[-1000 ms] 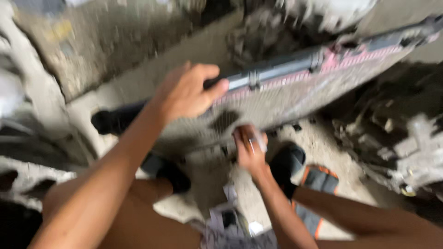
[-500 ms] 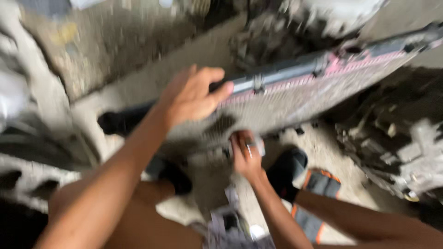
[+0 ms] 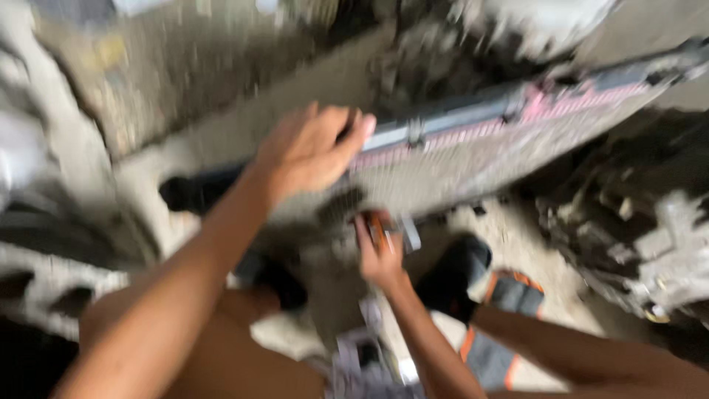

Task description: The person uses a screwdriver and pliers to pry and separate the plastic tank from the radiator core. They repeatedly reposition the radiator and apply leverage along the seam to detach the components.

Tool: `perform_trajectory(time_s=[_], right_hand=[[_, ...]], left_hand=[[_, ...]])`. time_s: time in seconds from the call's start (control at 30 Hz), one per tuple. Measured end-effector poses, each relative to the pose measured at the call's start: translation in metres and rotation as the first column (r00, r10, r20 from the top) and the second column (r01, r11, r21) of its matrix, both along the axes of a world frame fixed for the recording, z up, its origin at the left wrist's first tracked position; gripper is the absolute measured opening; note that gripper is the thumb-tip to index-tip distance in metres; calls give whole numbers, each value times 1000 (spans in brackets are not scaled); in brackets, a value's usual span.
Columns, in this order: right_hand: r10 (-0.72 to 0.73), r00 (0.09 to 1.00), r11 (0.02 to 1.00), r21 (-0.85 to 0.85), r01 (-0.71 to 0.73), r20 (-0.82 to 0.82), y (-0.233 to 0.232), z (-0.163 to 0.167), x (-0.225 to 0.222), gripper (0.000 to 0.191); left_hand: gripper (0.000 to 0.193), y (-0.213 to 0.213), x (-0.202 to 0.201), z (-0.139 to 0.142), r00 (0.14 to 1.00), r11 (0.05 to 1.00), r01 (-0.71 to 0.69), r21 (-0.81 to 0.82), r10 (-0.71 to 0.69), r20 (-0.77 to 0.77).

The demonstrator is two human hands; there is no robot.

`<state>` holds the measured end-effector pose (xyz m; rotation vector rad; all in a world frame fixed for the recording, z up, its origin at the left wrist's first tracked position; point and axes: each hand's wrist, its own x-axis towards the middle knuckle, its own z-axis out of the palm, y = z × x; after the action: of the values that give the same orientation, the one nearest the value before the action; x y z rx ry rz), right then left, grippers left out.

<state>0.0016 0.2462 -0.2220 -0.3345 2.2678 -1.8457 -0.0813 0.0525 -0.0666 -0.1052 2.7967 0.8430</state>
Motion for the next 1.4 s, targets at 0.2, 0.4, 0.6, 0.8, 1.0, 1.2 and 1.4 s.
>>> perform_trajectory(time_s=[0.2, 0.4, 0.6, 0.8, 1.0, 1.2, 1.4], right_hand=[[-81, 989, 976, -210, 55, -120, -13, 5, 10, 13], [2, 944, 998, 66, 21, -331, -20, 8, 10, 21], [-46, 991, 999, 6, 45, 122, -42, -6, 20, 37], [-9, 991, 991, 132, -9, 136, -51, -2, 21, 36], [-42, 994, 975, -213, 63, 102, -58, 7, 20, 26], [-126, 868, 869, -368, 330, 481, -60, 11, 22, 15], [-178, 978, 792, -573, 208, 109, -69, 11, 14, 19]], left_hand=[[54, 1, -1, -4, 988, 1000, 25, 6, -24, -152], [59, 0, -9, -6, 995, 1000, -11, 18, 10, 94], [60, -1, -3, -17, 947, 999, 46, -13, -48, -317], [65, -4, -8, -22, 1000, 1000, 21, 20, -21, -1], [63, -1, -10, -22, 979, 1000, 12, 24, -16, 202], [63, 2, -2, -21, 982, 998, -54, -14, 51, -184], [60, -1, -14, -7, 999, 1000, -2, 22, 3, -54]])
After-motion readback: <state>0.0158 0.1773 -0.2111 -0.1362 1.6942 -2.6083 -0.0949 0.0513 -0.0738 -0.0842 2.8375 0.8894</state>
